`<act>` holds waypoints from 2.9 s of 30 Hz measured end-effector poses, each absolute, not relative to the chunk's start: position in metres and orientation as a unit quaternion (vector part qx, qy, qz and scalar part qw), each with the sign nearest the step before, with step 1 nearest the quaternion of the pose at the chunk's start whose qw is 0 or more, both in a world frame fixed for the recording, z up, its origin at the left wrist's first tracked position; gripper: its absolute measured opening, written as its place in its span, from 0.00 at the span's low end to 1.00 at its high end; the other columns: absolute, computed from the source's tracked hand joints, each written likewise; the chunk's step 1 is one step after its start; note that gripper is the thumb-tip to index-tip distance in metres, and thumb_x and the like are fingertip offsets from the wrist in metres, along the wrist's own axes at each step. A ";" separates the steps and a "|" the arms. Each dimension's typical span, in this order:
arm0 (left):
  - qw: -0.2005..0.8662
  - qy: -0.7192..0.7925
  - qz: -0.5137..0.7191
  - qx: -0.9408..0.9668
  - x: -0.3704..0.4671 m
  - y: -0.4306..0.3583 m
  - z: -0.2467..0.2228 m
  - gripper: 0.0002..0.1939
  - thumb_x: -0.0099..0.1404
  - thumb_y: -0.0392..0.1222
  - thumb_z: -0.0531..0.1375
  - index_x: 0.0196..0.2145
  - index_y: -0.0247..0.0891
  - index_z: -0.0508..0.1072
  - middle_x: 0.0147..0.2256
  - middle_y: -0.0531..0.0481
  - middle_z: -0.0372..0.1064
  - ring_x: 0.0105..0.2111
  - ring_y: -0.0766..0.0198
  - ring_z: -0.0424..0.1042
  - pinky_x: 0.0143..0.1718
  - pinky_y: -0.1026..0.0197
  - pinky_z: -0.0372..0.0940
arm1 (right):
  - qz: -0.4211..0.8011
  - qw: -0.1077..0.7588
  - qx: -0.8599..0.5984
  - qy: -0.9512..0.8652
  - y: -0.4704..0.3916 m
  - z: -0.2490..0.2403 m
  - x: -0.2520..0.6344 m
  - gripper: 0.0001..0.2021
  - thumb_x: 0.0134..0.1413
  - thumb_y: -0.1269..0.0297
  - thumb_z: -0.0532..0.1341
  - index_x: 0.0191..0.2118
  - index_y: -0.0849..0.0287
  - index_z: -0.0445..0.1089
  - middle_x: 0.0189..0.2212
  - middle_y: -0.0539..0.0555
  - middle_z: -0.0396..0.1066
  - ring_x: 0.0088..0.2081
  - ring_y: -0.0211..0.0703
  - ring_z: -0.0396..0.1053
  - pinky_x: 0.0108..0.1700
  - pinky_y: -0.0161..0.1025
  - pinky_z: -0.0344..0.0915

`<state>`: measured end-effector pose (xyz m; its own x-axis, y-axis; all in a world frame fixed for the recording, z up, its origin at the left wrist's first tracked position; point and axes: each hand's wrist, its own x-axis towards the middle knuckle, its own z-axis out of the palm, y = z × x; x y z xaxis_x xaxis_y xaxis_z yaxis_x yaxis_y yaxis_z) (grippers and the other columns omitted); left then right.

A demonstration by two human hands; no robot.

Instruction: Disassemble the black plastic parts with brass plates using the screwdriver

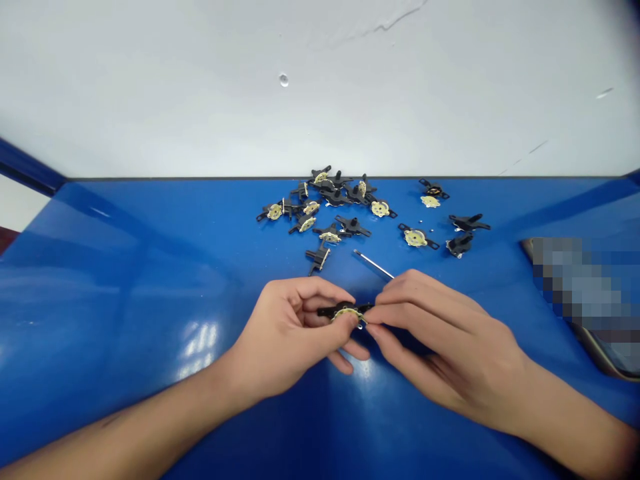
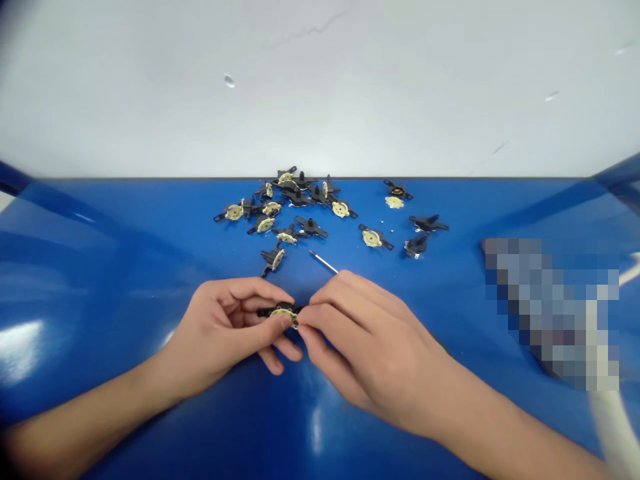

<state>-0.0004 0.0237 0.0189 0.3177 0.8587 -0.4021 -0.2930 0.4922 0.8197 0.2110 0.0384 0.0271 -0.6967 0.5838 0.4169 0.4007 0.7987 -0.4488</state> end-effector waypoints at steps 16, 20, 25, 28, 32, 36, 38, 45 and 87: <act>0.712 0.448 0.440 0.315 0.004 0.015 0.013 0.12 0.57 0.34 0.73 0.38 0.31 0.78 0.28 0.48 0.81 0.27 0.57 0.83 0.24 0.66 0.79 | -0.043 0.227 -0.273 -0.934 0.032 0.030 0.204 0.04 0.61 0.78 0.62 0.38 0.64 0.70 0.35 0.61 0.75 0.37 0.53 0.69 0.33 0.47 0.62; 0.685 0.450 0.472 0.326 0.005 0.014 0.010 0.08 0.61 0.33 0.71 0.38 0.31 0.79 0.27 0.49 0.81 0.28 0.57 0.84 0.24 0.66 0.79 | -0.062 0.250 -0.294 -0.920 0.030 0.026 0.198 0.03 0.63 0.76 0.62 0.38 0.64 0.71 0.34 0.60 0.75 0.35 0.51 0.70 0.32 0.46 0.63; 0.673 0.448 0.492 0.323 0.006 0.016 0.012 0.07 0.60 0.32 0.71 0.37 0.31 0.80 0.29 0.49 0.82 0.26 0.59 0.83 0.24 0.67 0.80 | -0.113 0.268 -0.304 -0.907 0.028 0.021 0.191 0.02 0.63 0.74 0.64 0.40 0.66 0.71 0.35 0.63 0.76 0.36 0.53 0.72 0.31 0.46 0.64; 0.680 0.436 0.495 0.321 0.006 0.016 0.013 0.09 0.60 0.31 0.71 0.39 0.31 0.79 0.31 0.49 0.83 0.26 0.62 0.83 0.26 0.66 0.80 | -0.110 0.278 -0.311 -0.902 0.027 0.019 0.191 0.05 0.61 0.74 0.66 0.42 0.69 0.71 0.34 0.63 0.75 0.35 0.53 0.73 0.33 0.47 0.68; 0.690 0.424 0.491 0.321 0.006 0.014 0.013 0.13 0.57 0.32 0.73 0.40 0.31 0.79 0.32 0.48 0.83 0.28 0.62 0.83 0.27 0.65 0.81 | -0.099 0.278 -0.315 -0.902 0.027 0.018 0.190 0.06 0.60 0.76 0.66 0.42 0.69 0.71 0.34 0.62 0.75 0.34 0.49 0.72 0.37 0.47 0.71; 0.683 0.430 0.496 0.322 0.007 0.013 0.011 0.14 0.55 0.33 0.75 0.39 0.31 0.79 0.34 0.47 0.84 0.27 0.63 0.82 0.27 0.64 0.81 | -0.081 0.276 -0.338 -0.896 0.027 0.015 0.188 0.05 0.61 0.76 0.65 0.42 0.69 0.70 0.34 0.60 0.75 0.35 0.47 0.71 0.38 0.46 0.71; 0.681 0.426 0.497 0.327 0.007 0.012 0.010 0.13 0.56 0.33 0.74 0.39 0.32 0.79 0.35 0.47 0.84 0.28 0.63 0.82 0.28 0.65 0.81 | -0.067 0.277 -0.351 -0.892 0.027 0.014 0.187 0.03 0.62 0.76 0.63 0.42 0.67 0.70 0.32 0.58 0.74 0.33 0.46 0.70 0.36 0.44 0.69; 0.679 0.419 0.501 0.334 0.008 0.010 0.012 0.10 0.60 0.30 0.71 0.40 0.32 0.78 0.33 0.48 0.83 0.27 0.63 0.82 0.27 0.64 0.81 | -0.078 0.276 -0.349 -0.892 0.028 0.013 0.186 0.02 0.64 0.75 0.62 0.40 0.65 0.68 0.30 0.55 0.72 0.30 0.44 0.67 0.33 0.43 0.65; 0.708 0.449 0.441 0.320 0.001 0.014 0.008 0.15 0.57 0.35 0.74 0.40 0.31 0.76 0.32 0.45 0.83 0.31 0.51 0.85 0.24 0.63 0.80 | -0.110 0.190 -0.267 -0.938 0.043 0.015 0.198 0.09 0.67 0.76 0.56 0.36 0.63 0.71 0.30 0.57 0.75 0.30 0.46 0.70 0.34 0.44 0.67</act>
